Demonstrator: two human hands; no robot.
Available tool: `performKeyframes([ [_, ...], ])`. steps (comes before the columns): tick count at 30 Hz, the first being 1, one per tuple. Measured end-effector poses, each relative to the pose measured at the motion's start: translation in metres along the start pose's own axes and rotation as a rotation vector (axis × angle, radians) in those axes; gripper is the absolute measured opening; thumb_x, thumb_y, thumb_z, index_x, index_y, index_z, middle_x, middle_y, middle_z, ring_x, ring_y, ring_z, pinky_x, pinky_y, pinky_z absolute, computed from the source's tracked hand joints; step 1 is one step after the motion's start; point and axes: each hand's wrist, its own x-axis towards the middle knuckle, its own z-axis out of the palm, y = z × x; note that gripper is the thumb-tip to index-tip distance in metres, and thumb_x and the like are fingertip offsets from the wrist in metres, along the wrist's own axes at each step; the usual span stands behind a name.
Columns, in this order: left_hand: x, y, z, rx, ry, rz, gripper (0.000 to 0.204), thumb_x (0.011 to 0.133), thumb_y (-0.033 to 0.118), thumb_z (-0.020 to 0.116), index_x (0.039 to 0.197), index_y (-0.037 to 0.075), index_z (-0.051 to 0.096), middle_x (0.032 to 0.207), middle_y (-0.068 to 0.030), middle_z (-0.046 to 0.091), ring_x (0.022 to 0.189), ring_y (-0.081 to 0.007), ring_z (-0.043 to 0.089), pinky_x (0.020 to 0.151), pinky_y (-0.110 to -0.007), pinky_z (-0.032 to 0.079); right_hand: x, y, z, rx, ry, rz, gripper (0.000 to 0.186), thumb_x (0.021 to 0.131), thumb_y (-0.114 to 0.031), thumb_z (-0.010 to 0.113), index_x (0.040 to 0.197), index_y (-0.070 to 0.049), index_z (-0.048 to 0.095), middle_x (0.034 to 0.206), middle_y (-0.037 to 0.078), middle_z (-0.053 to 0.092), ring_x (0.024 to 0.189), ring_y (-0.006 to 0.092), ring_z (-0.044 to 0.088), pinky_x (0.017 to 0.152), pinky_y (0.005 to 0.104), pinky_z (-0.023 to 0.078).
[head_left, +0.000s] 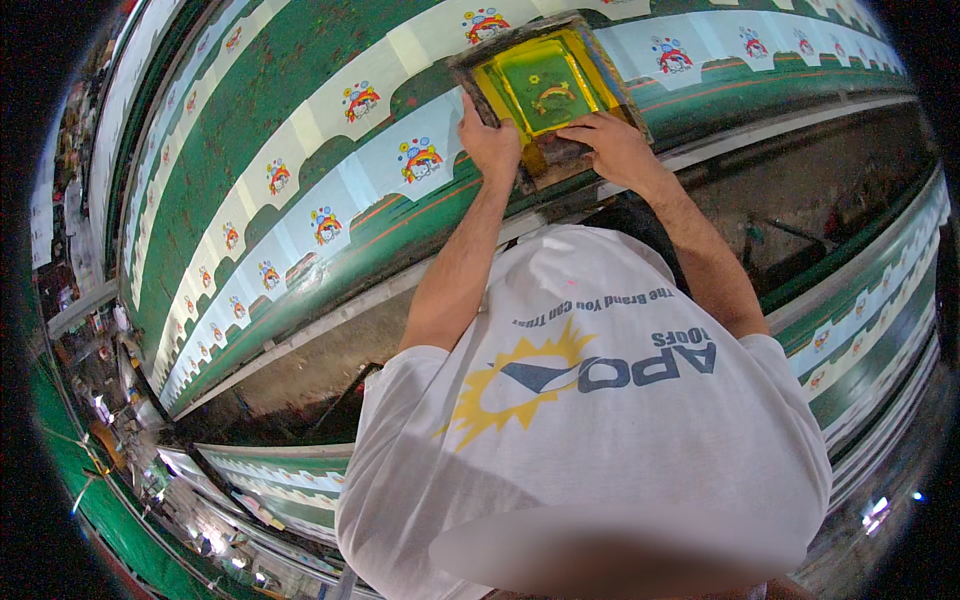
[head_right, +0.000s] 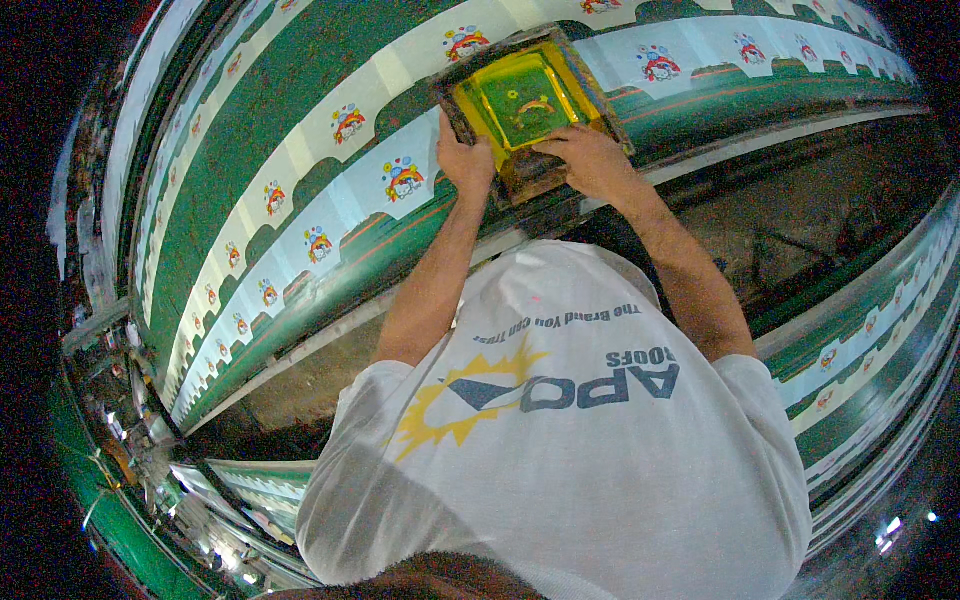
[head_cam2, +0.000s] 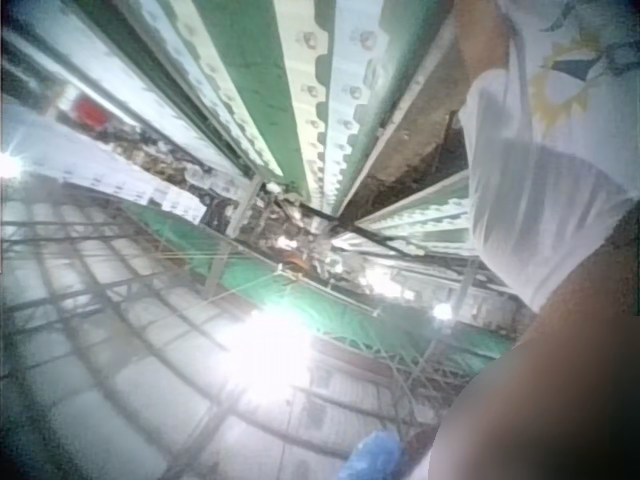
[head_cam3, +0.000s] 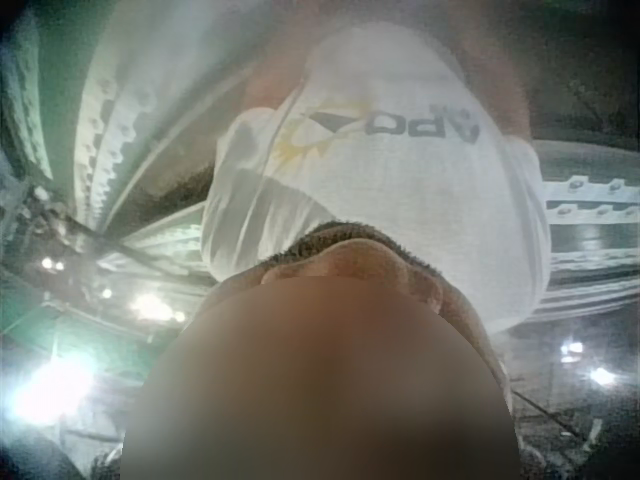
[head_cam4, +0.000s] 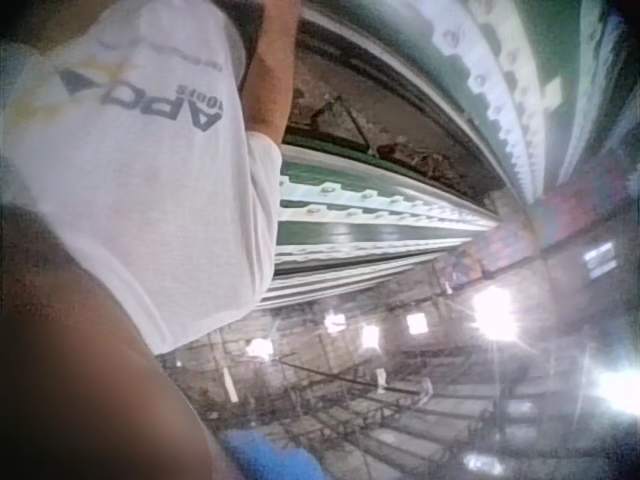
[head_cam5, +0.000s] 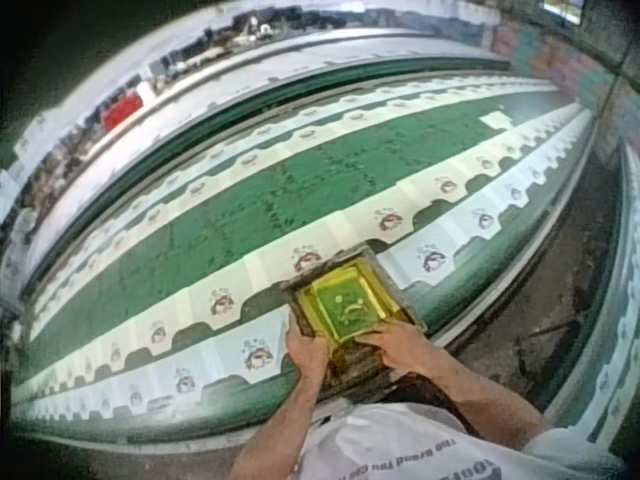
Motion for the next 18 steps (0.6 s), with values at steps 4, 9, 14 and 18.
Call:
performKeyframes([
  [4, -0.002, 0.005, -0.001, -0.018, -0.012, -0.020, 0.085, 0.079, 0.005, 0.075, 0.156, -0.011, 0.043, 0.126, -0.0307, 0.065, 0.119, -0.0461, 0.059, 0.108, -0.050, 0.046, 0.026, 0.006, 0.003, -0.048, 0.051, -0.019, 0.056, 0.086, -0.003, 0.073, 0.140, -0.018, 0.070, 0.136, 0.009, 0.070, 0.127, 0.0336, 0.064, 0.110, 0.0461, 0.053],
  [9, -0.002, 0.003, -0.003, -0.029, -0.054, 0.008, 0.085, 0.080, 0.004, 0.073, 0.157, -0.011, 0.040, 0.129, -0.0301, 0.064, 0.123, -0.0470, 0.056, 0.110, -0.051, 0.044, 0.097, 0.025, -0.005, -0.149, -0.005, 0.022, 0.051, 0.092, -0.012, 0.075, 0.142, -0.019, 0.069, 0.137, 0.011, 0.069, 0.128, 0.0337, 0.064, 0.108, 0.0482, 0.054],
  [14, -0.002, -0.003, 0.000, 0.031, -0.078, -0.037, 0.088, 0.080, 0.003, 0.071, 0.159, -0.012, 0.036, 0.134, -0.0312, 0.060, 0.126, -0.0474, 0.053, 0.110, -0.053, 0.044, 0.153, 0.048, -0.027, -0.136, -0.173, 0.063, 0.043, 0.098, -0.021, 0.075, 0.141, -0.019, 0.070, 0.137, 0.012, 0.070, 0.127, 0.0329, 0.066, 0.107, 0.0503, 0.054],
  [18, -0.002, -0.005, 0.000, -0.023, -0.087, -0.004, 0.088, 0.081, 0.003, 0.072, 0.159, -0.012, 0.035, 0.136, -0.0318, 0.059, 0.128, -0.0477, 0.052, 0.111, -0.052, 0.044, 0.169, 0.061, -0.020, -0.224, -0.029, -0.001, 0.044, 0.095, -0.024, 0.076, 0.139, -0.020, 0.071, 0.134, 0.014, 0.071, 0.125, 0.0343, 0.067, 0.107, 0.0505, 0.054],
])
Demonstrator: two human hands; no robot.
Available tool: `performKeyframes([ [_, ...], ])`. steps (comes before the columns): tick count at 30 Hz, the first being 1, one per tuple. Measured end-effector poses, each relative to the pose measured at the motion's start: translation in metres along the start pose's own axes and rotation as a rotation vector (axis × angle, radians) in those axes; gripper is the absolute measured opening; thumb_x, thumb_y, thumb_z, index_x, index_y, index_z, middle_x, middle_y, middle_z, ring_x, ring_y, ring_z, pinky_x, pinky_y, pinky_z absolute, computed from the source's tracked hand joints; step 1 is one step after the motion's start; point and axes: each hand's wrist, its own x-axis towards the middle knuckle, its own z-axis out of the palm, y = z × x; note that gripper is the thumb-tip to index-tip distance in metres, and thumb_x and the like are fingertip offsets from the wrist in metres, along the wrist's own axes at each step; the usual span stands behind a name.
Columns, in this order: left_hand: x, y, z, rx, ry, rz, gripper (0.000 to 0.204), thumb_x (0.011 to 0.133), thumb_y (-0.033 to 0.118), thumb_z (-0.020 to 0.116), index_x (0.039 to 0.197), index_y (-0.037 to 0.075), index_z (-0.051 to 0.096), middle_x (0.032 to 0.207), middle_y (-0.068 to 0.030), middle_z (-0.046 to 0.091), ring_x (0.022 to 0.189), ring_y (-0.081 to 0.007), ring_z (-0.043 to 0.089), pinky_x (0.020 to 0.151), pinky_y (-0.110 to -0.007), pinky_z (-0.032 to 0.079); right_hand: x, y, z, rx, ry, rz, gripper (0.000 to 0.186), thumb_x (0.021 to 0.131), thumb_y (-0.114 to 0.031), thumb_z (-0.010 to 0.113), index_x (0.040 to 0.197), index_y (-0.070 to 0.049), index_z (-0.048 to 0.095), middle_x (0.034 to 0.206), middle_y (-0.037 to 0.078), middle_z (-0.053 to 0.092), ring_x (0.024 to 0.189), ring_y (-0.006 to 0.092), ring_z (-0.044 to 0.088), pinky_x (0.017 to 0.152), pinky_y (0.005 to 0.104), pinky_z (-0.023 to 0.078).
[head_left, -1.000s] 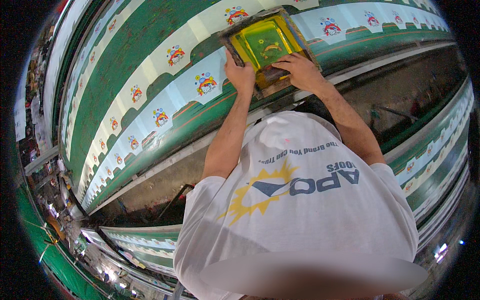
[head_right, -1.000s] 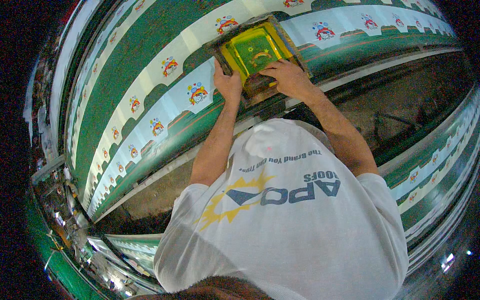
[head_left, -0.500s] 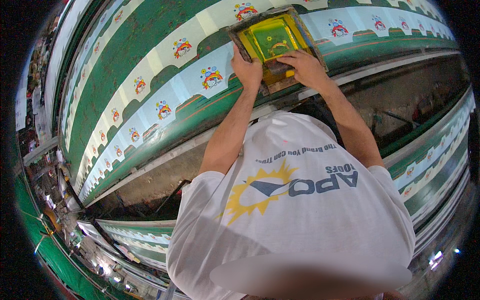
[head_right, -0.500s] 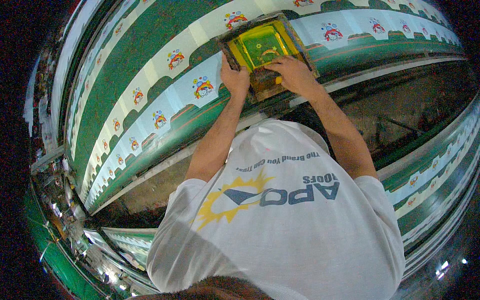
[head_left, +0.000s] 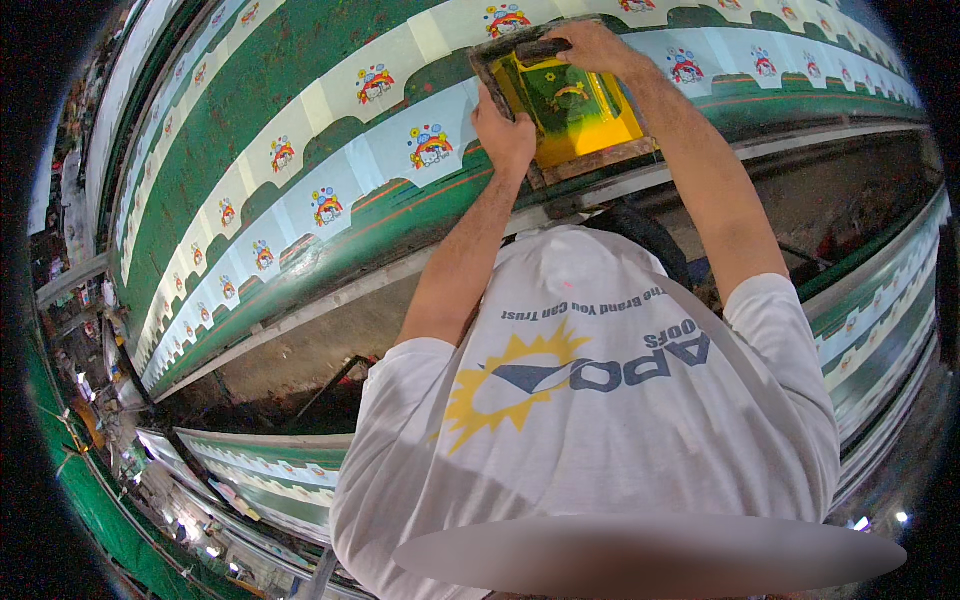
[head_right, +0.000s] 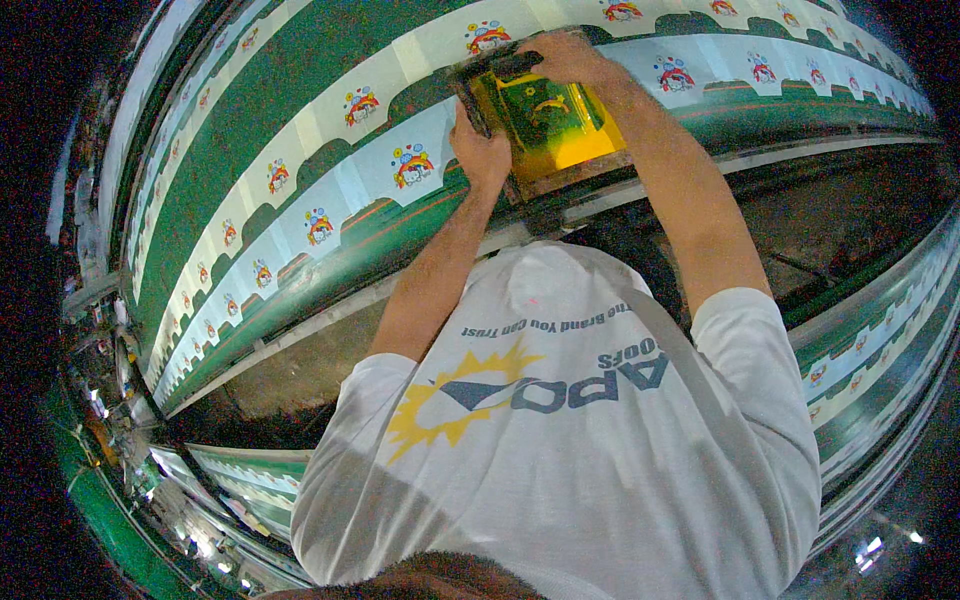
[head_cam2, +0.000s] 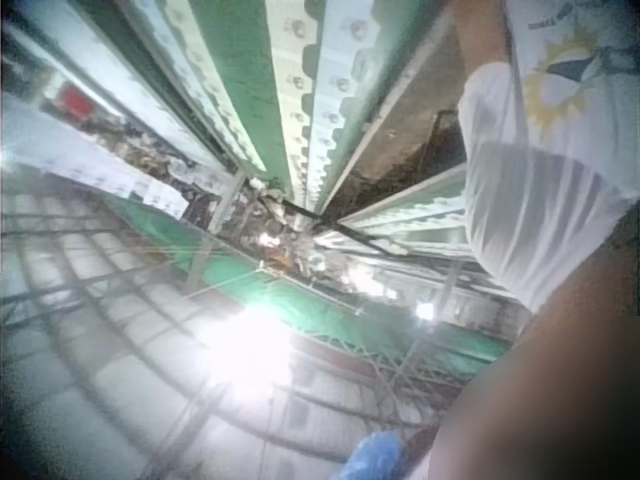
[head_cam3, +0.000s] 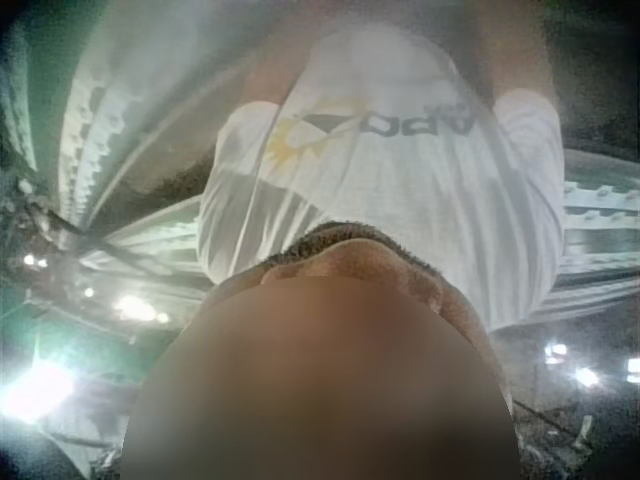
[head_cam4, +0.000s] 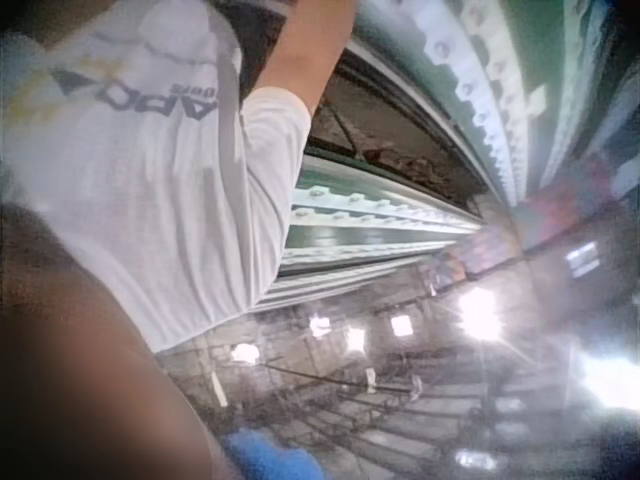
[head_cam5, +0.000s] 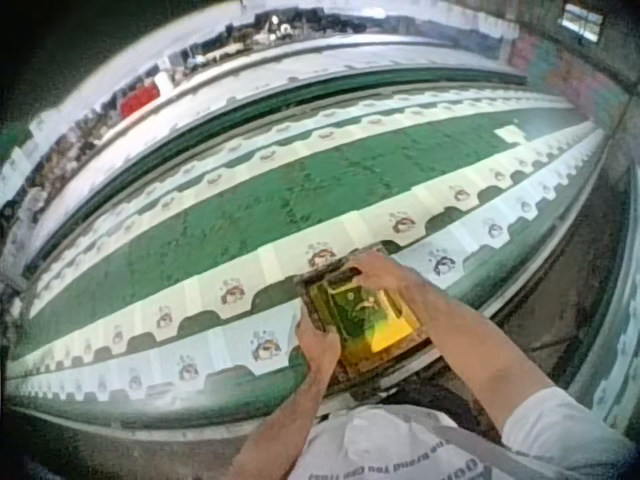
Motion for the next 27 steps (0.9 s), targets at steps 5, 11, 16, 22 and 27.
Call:
performKeyframes([
  [5, 0.003, 0.005, -0.001, 0.033, -0.027, -0.074, 0.087, 0.080, 0.002, 0.073, 0.158, -0.012, 0.036, 0.135, -0.0321, 0.060, 0.128, -0.0473, 0.053, 0.111, -0.052, 0.044, -0.004, 0.005, 0.005, 0.080, -0.028, -0.011, 0.047, 0.091, -0.025, 0.075, 0.138, -0.023, 0.071, 0.129, 0.012, 0.073, 0.123, 0.0367, 0.068, 0.106, 0.0516, 0.055],
  [11, -0.001, 0.011, -0.005, 0.012, 0.012, -0.016, 0.084, 0.082, 0.003, 0.074, 0.157, -0.012, 0.039, 0.132, -0.0313, 0.061, 0.128, -0.0456, 0.053, 0.111, -0.051, 0.044, -0.094, -0.032, 0.009, 0.145, -0.077, 0.048, 0.049, 0.093, -0.011, 0.074, 0.141, -0.018, 0.069, 0.132, 0.011, 0.070, 0.126, 0.0361, 0.064, 0.107, 0.0477, 0.054],
  [16, -0.003, 0.017, -0.007, 0.123, 0.050, -0.082, 0.084, 0.081, 0.003, 0.074, 0.157, -0.008, 0.043, 0.127, -0.0294, 0.065, 0.123, -0.0453, 0.058, 0.108, -0.050, 0.048, -0.150, -0.057, 0.013, 0.196, 0.000, -0.015, 0.060, 0.083, -0.006, 0.075, 0.141, -0.015, 0.068, 0.133, 0.011, 0.069, 0.128, 0.0346, 0.063, 0.111, 0.0451, 0.053],
  [22, -0.002, 0.016, -0.005, 0.123, 0.126, -0.021, 0.079, 0.080, 0.004, 0.078, 0.154, -0.002, 0.051, 0.133, -0.0259, 0.068, 0.123, -0.0413, 0.066, 0.108, -0.046, 0.051, -0.141, -0.042, 0.005, 0.259, -0.062, -0.105, 0.058, 0.080, -0.010, 0.076, 0.138, -0.012, 0.069, 0.126, 0.014, 0.070, 0.126, 0.0380, 0.065, 0.110, 0.0480, 0.053],
  [27, -0.004, 0.010, -0.004, 0.166, 0.161, 0.006, 0.071, 0.080, 0.004, 0.078, 0.147, -0.003, 0.058, 0.132, -0.0261, 0.071, 0.125, -0.0391, 0.069, 0.106, -0.045, 0.053, -0.131, -0.032, 0.000, 0.244, -0.124, -0.176, 0.056, 0.082, -0.008, 0.077, 0.138, -0.012, 0.069, 0.127, 0.014, 0.069, 0.127, 0.0365, 0.063, 0.110, 0.0478, 0.053],
])
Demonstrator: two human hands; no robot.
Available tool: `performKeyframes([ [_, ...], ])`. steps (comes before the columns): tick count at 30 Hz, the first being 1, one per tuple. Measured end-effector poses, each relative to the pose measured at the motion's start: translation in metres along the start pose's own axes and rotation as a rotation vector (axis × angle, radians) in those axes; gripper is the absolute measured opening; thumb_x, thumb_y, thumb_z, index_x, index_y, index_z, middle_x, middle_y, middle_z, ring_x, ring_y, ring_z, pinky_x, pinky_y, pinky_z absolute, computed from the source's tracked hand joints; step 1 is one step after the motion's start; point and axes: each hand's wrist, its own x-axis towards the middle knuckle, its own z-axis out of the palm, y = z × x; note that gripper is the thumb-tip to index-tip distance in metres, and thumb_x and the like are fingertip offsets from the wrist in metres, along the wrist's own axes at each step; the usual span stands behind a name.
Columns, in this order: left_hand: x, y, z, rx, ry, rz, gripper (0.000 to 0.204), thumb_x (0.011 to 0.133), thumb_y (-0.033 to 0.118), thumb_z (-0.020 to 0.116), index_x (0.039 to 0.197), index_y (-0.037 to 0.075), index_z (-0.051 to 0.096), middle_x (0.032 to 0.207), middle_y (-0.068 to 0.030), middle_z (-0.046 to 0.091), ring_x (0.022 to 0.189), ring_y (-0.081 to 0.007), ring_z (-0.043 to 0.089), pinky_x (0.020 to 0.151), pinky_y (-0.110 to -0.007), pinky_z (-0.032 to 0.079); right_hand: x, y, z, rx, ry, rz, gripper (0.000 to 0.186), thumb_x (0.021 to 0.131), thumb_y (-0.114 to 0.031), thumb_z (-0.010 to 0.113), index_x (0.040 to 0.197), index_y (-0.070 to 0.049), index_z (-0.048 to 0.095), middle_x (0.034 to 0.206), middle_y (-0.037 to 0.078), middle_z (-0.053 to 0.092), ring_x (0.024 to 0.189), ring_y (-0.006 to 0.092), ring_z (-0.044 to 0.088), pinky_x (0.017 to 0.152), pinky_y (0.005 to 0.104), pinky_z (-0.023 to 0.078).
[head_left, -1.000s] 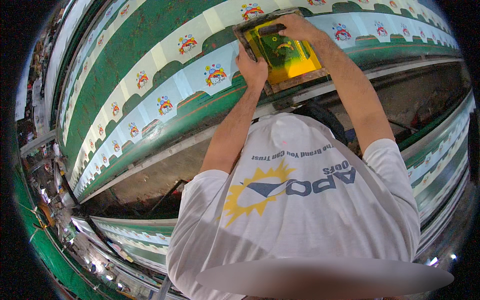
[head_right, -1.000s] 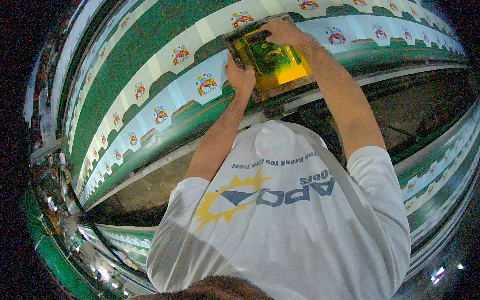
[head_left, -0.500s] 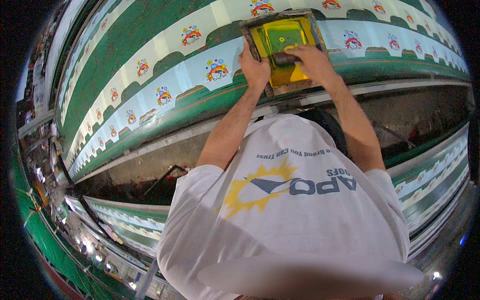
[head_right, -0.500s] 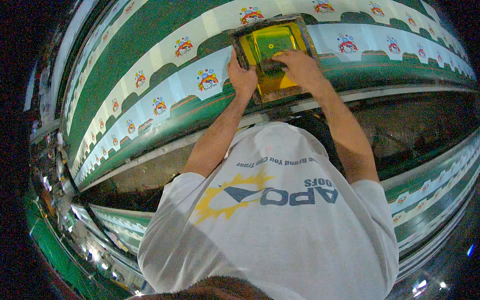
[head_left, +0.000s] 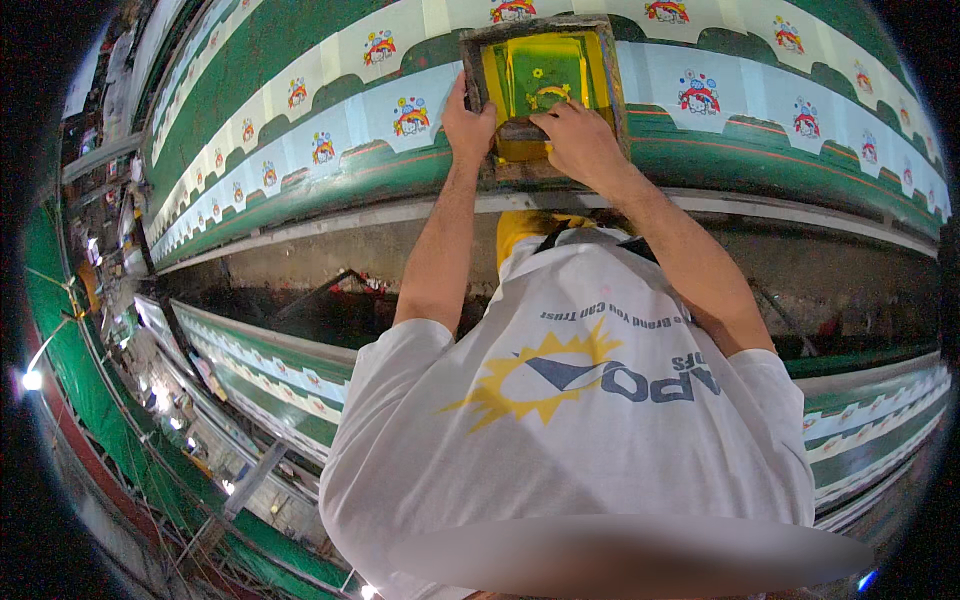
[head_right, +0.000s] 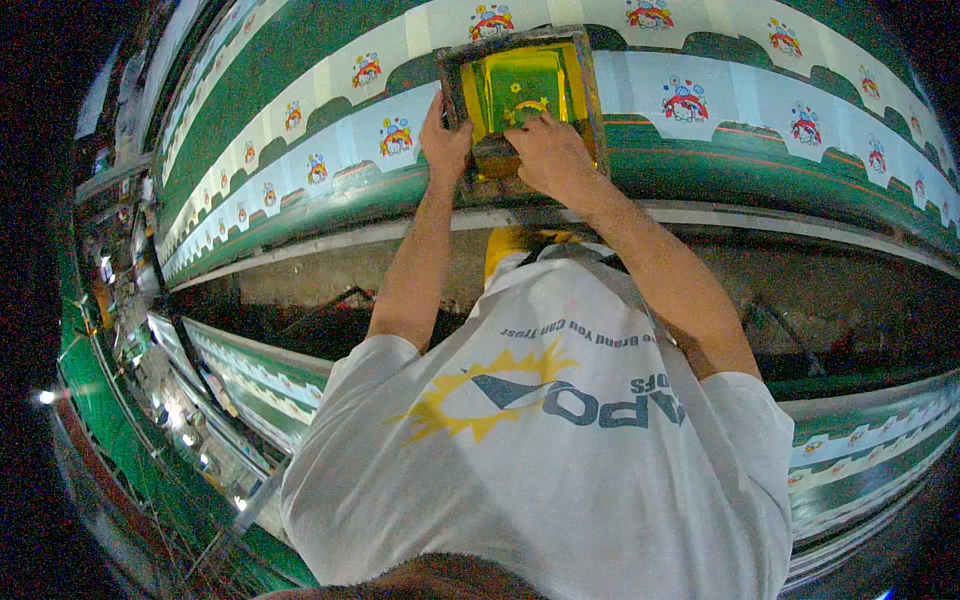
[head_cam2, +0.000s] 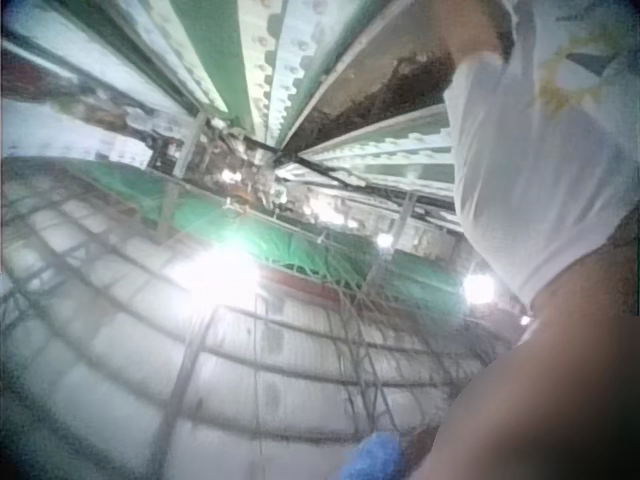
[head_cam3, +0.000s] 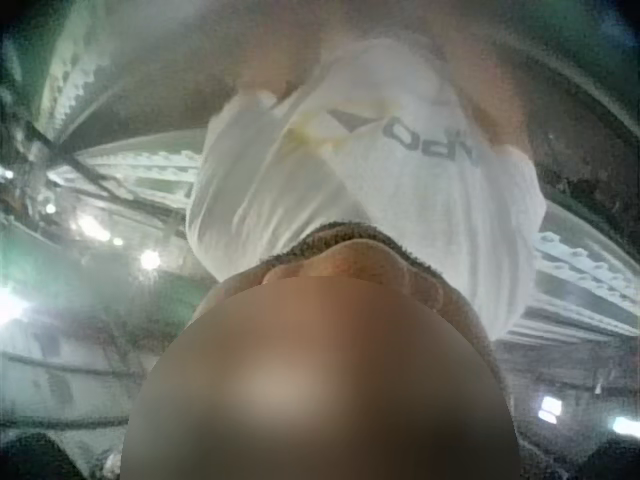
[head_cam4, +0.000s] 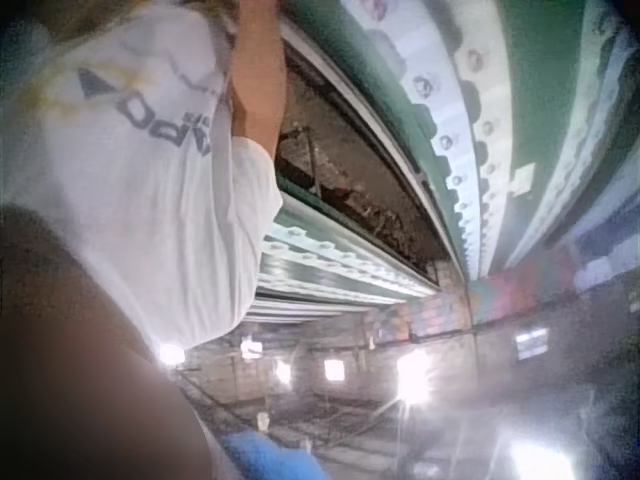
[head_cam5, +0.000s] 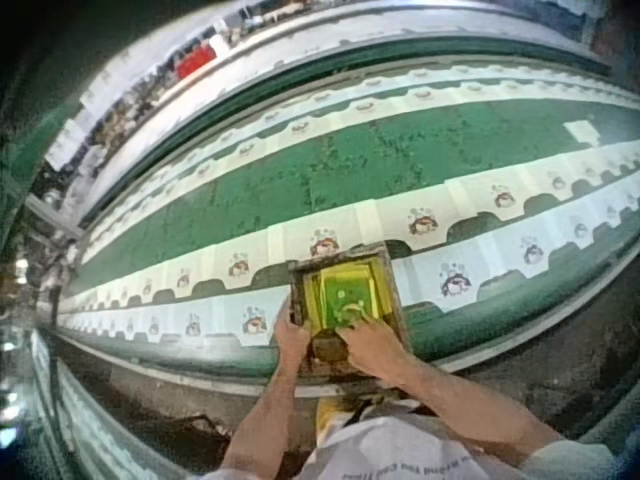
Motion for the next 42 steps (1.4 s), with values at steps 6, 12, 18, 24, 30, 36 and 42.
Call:
performKeyframes([
  [6, 0.003, 0.002, -0.001, 0.085, -0.004, 0.010, 0.068, 0.081, 0.004, 0.078, 0.146, -0.003, 0.059, 0.135, -0.0264, 0.071, 0.126, -0.0389, 0.069, 0.107, -0.042, 0.054, 0.001, -0.003, -0.001, 0.005, -0.004, 0.003, 0.057, 0.080, -0.010, 0.078, 0.137, -0.011, 0.070, 0.128, 0.015, 0.068, 0.131, 0.0387, 0.061, 0.113, 0.0494, 0.051],
  [12, 0.001, 0.013, -0.004, 0.013, -0.023, -0.033, 0.069, 0.082, 0.005, 0.080, 0.147, -0.004, 0.059, 0.137, -0.0261, 0.070, 0.128, -0.0357, 0.069, 0.110, -0.041, 0.052, -0.004, -0.005, 0.008, -0.007, 0.068, 0.009, 0.055, 0.078, -0.010, 0.078, 0.133, -0.011, 0.073, 0.126, 0.016, 0.069, 0.128, 0.0388, 0.062, 0.110, 0.0496, 0.052],
  [18, 0.003, -0.006, 0.001, -0.042, -0.046, -0.079, 0.076, 0.082, 0.002, 0.082, 0.152, -0.007, 0.053, 0.144, -0.0255, 0.066, 0.130, -0.0337, 0.067, 0.112, -0.040, 0.051, -0.003, -0.005, 0.013, -0.017, 0.099, 0.012, 0.048, 0.083, -0.007, 0.070, 0.130, -0.011, 0.074, 0.121, 0.016, 0.070, 0.124, 0.0373, 0.065, 0.108, 0.0492, 0.053],
  [24, -0.002, 0.012, 0.002, -0.097, -0.040, 0.018, 0.077, 0.083, 0.000, 0.079, 0.154, -0.007, 0.051, 0.148, -0.0248, 0.064, 0.131, -0.0315, 0.067, 0.111, -0.041, 0.051, -0.008, 0.000, -0.003, -0.023, 0.036, 0.026, 0.049, 0.083, -0.006, 0.070, 0.132, -0.011, 0.074, 0.124, 0.016, 0.071, 0.124, 0.0359, 0.064, 0.109, 0.0486, 0.052],
  [30, -0.024, 0.079, 0.058, -0.171, 0.050, 0.101, 0.078, 0.083, -0.003, 0.076, 0.156, -0.006, 0.049, 0.148, -0.0257, 0.063, 0.132, -0.0302, 0.066, 0.110, -0.039, 0.051, -0.052, 0.064, -0.034, -0.009, 0.097, 0.042, 0.054, 0.080, -0.003, 0.070, 0.133, -0.013, 0.074, 0.127, 0.011, 0.071, 0.122, 0.0338, 0.065, 0.108, 0.0464, 0.053],
  [36, -0.038, 0.151, 0.149, -0.216, 0.034, 0.047, 0.080, 0.081, -0.001, 0.075, 0.156, -0.008, 0.048, 0.151, -0.0278, 0.060, 0.137, -0.0358, 0.062, 0.114, -0.039, 0.048, -0.115, 0.151, -0.073, -0.001, 0.219, 0.038, 0.055, 0.078, -0.001, 0.070, 0.131, -0.014, 0.075, 0.125, 0.010, 0.072, 0.120, 0.0344, 0.066, 0.106, 0.0468, 0.053],
  [42, -0.043, 0.179, 0.184, -0.217, -0.007, 0.010, 0.078, 0.083, 0.001, 0.074, 0.156, -0.008, 0.048, 0.148, -0.0268, 0.063, 0.135, -0.0334, 0.064, 0.113, -0.038, 0.049, -0.135, 0.189, -0.087, 0.013, 0.188, 0.056, 0.055, 0.078, -0.002, 0.070, 0.132, -0.013, 0.075, 0.125, 0.012, 0.072, 0.122, 0.0355, 0.066, 0.107, 0.0486, 0.053],
])
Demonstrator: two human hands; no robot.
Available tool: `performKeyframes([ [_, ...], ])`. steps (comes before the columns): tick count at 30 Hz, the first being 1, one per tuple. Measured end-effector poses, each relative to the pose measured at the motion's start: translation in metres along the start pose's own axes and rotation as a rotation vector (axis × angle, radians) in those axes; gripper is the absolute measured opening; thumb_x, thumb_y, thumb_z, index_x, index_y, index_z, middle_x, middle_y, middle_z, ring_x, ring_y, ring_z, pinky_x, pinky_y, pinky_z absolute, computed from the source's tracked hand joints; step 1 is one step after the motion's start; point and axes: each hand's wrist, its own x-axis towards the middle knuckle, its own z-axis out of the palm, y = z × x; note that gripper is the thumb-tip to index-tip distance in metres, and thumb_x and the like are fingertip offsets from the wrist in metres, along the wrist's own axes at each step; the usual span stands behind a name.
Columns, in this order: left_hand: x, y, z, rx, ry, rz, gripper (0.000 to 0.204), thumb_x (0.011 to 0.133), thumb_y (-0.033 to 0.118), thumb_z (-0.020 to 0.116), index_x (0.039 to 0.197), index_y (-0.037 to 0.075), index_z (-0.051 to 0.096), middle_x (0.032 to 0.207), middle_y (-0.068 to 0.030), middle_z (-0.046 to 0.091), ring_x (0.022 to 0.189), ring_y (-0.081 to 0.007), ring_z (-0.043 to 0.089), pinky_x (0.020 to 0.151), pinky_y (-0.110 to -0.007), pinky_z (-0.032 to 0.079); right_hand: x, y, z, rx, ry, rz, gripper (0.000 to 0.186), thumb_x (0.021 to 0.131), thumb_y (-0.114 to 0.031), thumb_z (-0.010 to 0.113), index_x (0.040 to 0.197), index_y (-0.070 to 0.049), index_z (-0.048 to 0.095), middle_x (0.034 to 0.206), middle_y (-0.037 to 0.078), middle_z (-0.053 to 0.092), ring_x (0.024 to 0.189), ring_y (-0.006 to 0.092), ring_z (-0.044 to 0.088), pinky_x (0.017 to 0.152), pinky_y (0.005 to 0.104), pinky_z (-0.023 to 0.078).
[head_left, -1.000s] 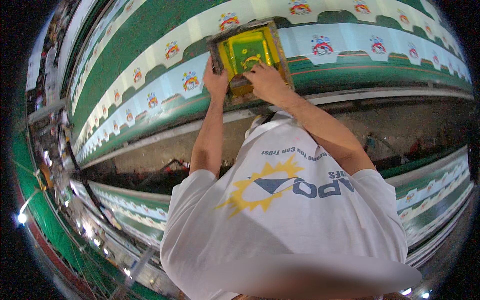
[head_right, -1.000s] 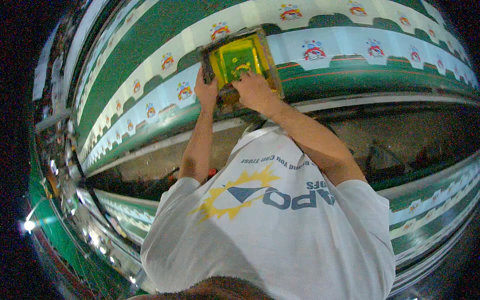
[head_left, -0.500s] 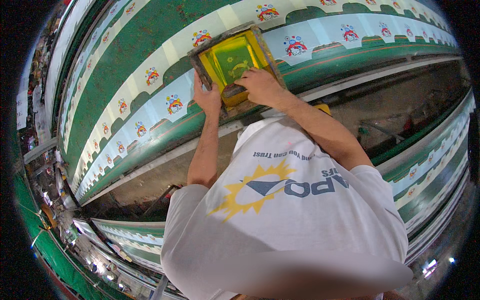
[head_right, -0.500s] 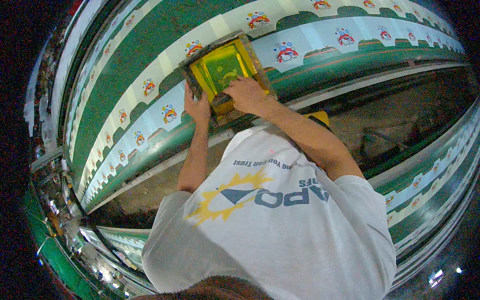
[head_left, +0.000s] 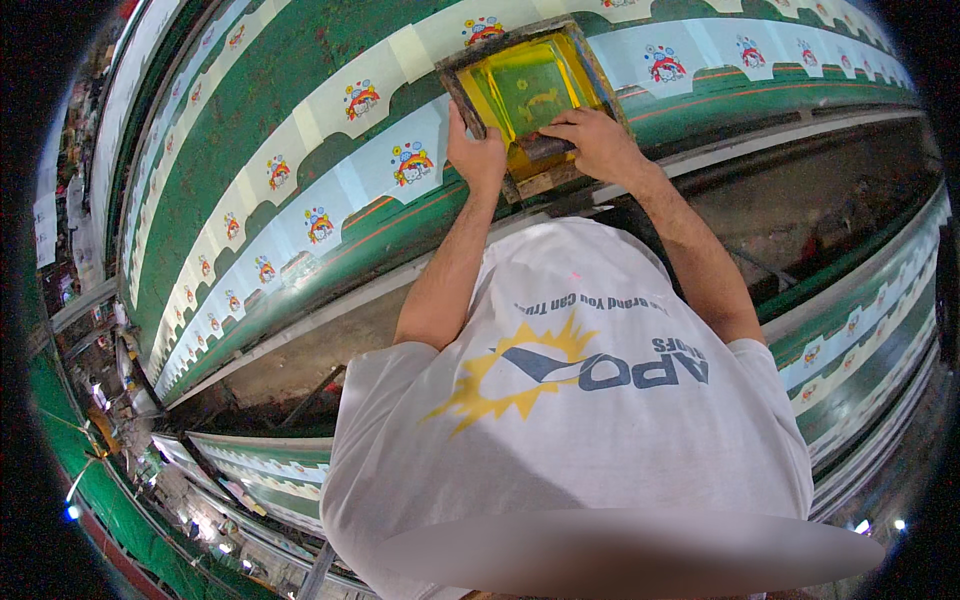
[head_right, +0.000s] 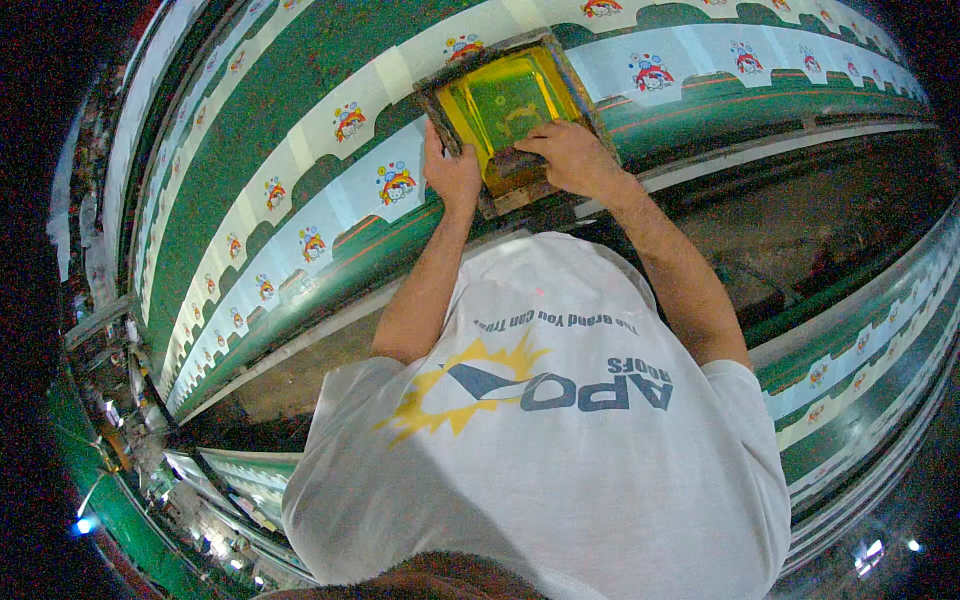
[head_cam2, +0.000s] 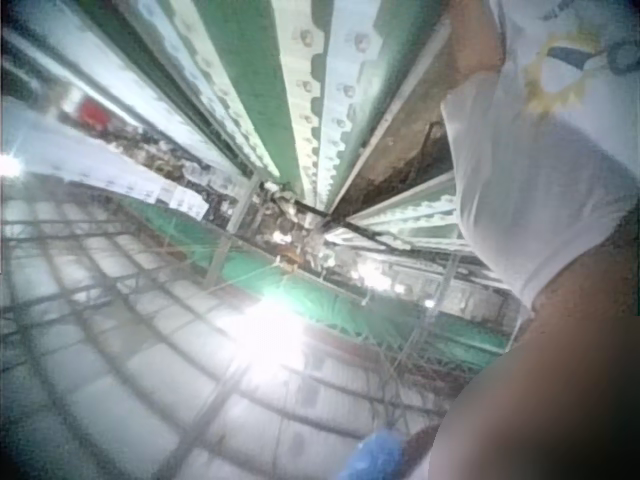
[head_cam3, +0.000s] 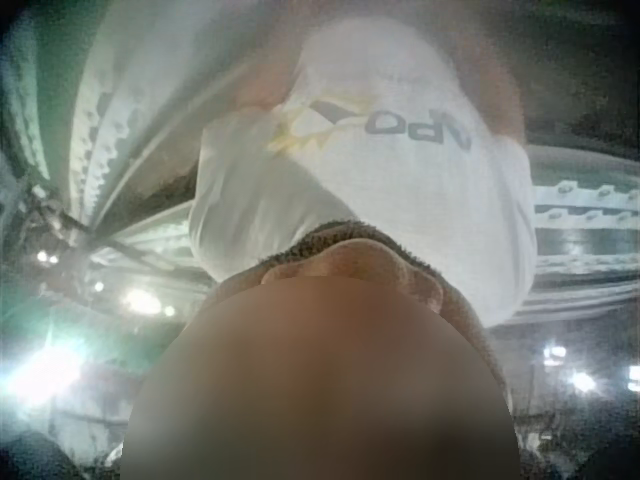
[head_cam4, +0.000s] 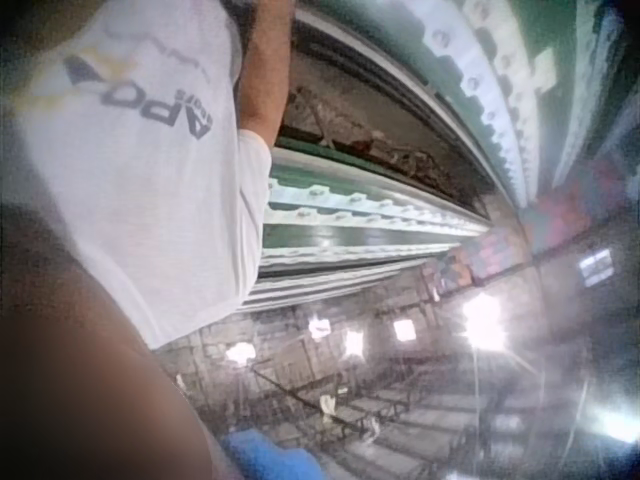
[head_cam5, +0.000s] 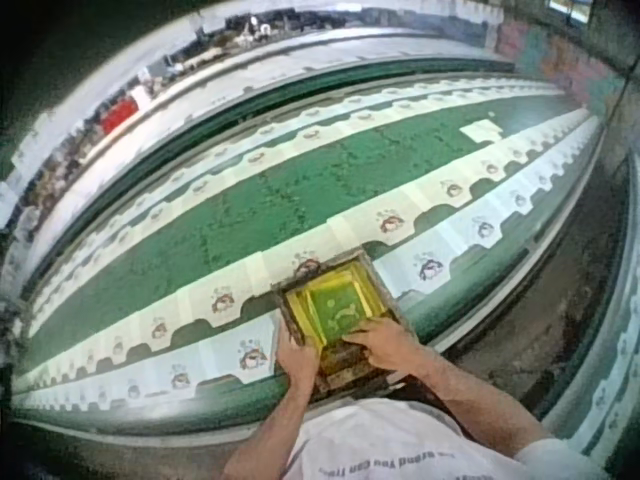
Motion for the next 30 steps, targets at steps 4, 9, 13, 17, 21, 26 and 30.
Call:
performKeyframes([
  [4, 0.004, 0.002, 0.001, -0.019, -0.034, -0.061, 0.077, 0.082, 0.000, 0.074, 0.155, -0.008, 0.049, 0.142, -0.0256, 0.068, 0.128, -0.0312, 0.069, 0.108, -0.038, 0.052, 0.000, -0.001, 0.000, -0.050, -0.028, 0.015, 0.057, 0.078, 0.003, 0.068, 0.133, -0.013, 0.074, 0.127, 0.010, 0.071, 0.123, 0.0345, 0.064, 0.109, 0.0462, 0.052],
  [9, 0.004, -0.002, 0.002, 0.007, -0.048, -0.029, 0.075, 0.083, 0.001, 0.074, 0.153, -0.007, 0.051, 0.139, -0.0246, 0.070, 0.126, -0.0308, 0.071, 0.107, -0.038, 0.053, 0.000, -0.002, 0.001, -0.048, -0.010, 0.009, 0.056, 0.080, 0.002, 0.069, 0.133, -0.013, 0.074, 0.126, 0.009, 0.071, 0.122, 0.0337, 0.065, 0.108, 0.0450, 0.053],
  [13, 0.005, -0.003, 0.003, 0.096, -0.025, 0.025, 0.073, 0.084, 0.002, 0.073, 0.153, -0.007, 0.051, 0.137, -0.0245, 0.071, 0.124, -0.0317, 0.072, 0.104, -0.038, 0.054, 0.005, -0.002, -0.002, -0.001, 0.007, 0.014, 0.052, 0.081, -0.004, 0.073, 0.132, -0.015, 0.074, 0.123, 0.010, 0.072, 0.119, 0.0341, 0.067, 0.104, 0.0452, 0.055],
  [17, 0.003, 0.001, 0.001, 0.029, -0.052, 0.012, 0.075, 0.084, 0.004, 0.075, 0.154, -0.007, 0.051, 0.133, -0.0264, 0.072, 0.118, -0.0335, 0.074, 0.099, -0.040, 0.057, 0.004, -0.008, -0.006, 0.020, 0.029, 0.064, 0.053, 0.081, -0.004, 0.072, 0.132, -0.017, 0.075, 0.125, 0.009, 0.072, 0.120, 0.0338, 0.067, 0.104, 0.0451, 0.056],
  [21, 0.000, 0.001, 0.001, 0.090, -0.043, -0.089, 0.077, 0.083, 0.005, 0.075, 0.154, -0.007, 0.050, 0.126, -0.0286, 0.073, 0.113, -0.0364, 0.075, 0.095, -0.041, 0.058, -0.009, -0.011, -0.004, 0.002, -0.049, 0.081, 0.058, 0.083, 0.001, 0.072, 0.138, -0.018, 0.072, 0.131, 0.009, 0.070, 0.125, 0.0333, 0.064, 0.108, 0.0459, 0.054],
  [26, 0.000, -0.007, 0.005, 0.142, -0.036, -0.048, 0.077, 0.082, 0.006, 0.076, 0.153, -0.009, 0.050, 0.134, -0.0308, 0.069, 0.119, -0.0415, 0.071, 0.101, -0.045, 0.056, 0.004, -0.003, 0.009, -0.136, 0.041, 0.046, 0.060, 0.081, -0.002, 0.071, 0.139, -0.018, 0.071, 0.134, 0.009, 0.070, 0.122, 0.0340, 0.066, 0.107, 0.0459, 0.055],
  [30, 0.001, -0.012, 0.006, 0.044, -0.039, -0.037, 0.075, 0.082, 0.005, 0.077, 0.151, -0.009, 0.051, 0.134, -0.0305, 0.067, 0.123, -0.0445, 0.067, 0.106, -0.049, 0.052, 0.056, 0.017, 0.009, -0.161, 0.112, 0.008, 0.055, 0.086, -0.008, 0.074, 0.139, -0.020, 0.071, 0.131, 0.011, 0.071, 0.121, 0.0345, 0.066, 0.106, 0.0465, 0.055],
])
